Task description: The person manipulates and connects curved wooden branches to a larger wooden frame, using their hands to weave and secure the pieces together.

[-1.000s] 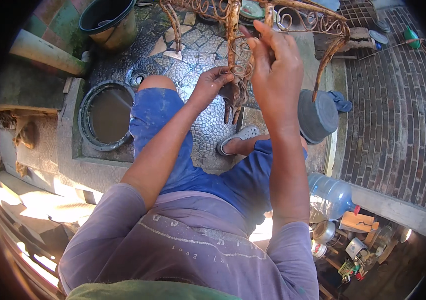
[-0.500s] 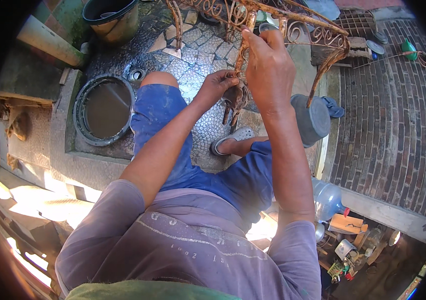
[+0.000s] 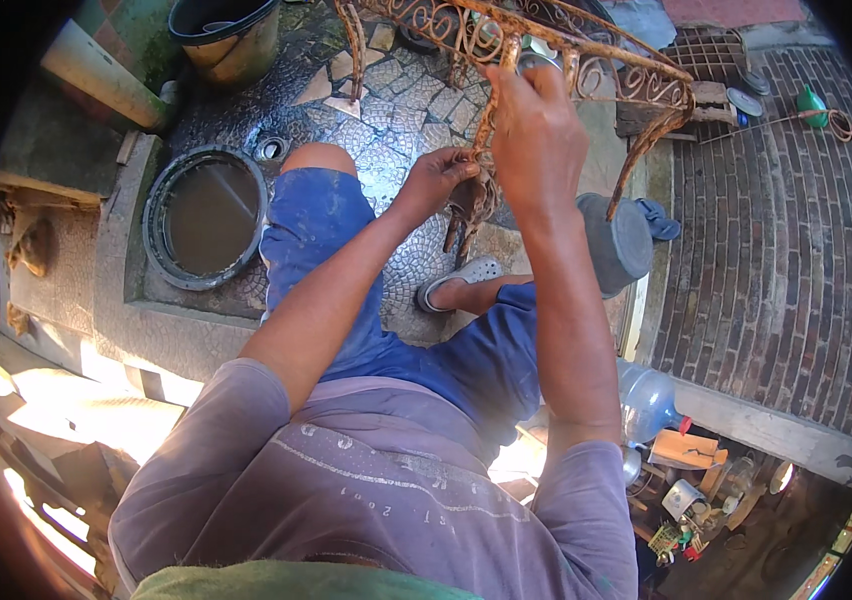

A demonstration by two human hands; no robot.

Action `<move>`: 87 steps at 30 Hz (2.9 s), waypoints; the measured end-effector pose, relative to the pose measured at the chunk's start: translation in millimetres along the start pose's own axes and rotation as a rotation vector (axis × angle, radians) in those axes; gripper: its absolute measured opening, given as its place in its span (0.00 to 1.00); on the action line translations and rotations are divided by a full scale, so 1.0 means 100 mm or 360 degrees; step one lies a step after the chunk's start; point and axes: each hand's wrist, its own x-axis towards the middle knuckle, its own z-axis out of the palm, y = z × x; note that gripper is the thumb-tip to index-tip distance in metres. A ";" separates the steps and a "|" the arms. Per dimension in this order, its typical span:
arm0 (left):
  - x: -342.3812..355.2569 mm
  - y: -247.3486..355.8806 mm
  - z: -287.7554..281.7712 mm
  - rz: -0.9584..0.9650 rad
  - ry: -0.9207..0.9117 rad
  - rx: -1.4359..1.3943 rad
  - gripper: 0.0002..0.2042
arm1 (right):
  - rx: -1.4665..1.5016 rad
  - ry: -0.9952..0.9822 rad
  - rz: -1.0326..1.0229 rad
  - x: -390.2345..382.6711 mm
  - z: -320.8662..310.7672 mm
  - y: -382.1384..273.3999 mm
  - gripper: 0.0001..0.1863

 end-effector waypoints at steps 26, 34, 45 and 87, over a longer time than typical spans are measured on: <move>0.10 0.07 -0.02 0.0187 0.0152 0.0136 0.08 | -0.0026 0.0094 -0.0078 -0.12 0.20 0.01 0.15; 0.04 0.09 -0.02 0.0106 0.0101 0.0005 0.08 | -0.0138 0.0372 -0.0154 0.20 0.26 0.10 0.09; 0.01 0.01 -0.01 0.0059 0.0031 -0.0146 0.05 | -0.0092 0.0368 -0.0109 0.24 0.21 0.14 0.08; -0.06 -0.11 -0.15 -0.0027 -0.0031 0.0039 0.11 | 0.0440 0.0357 0.0079 0.40 0.01 0.66 0.06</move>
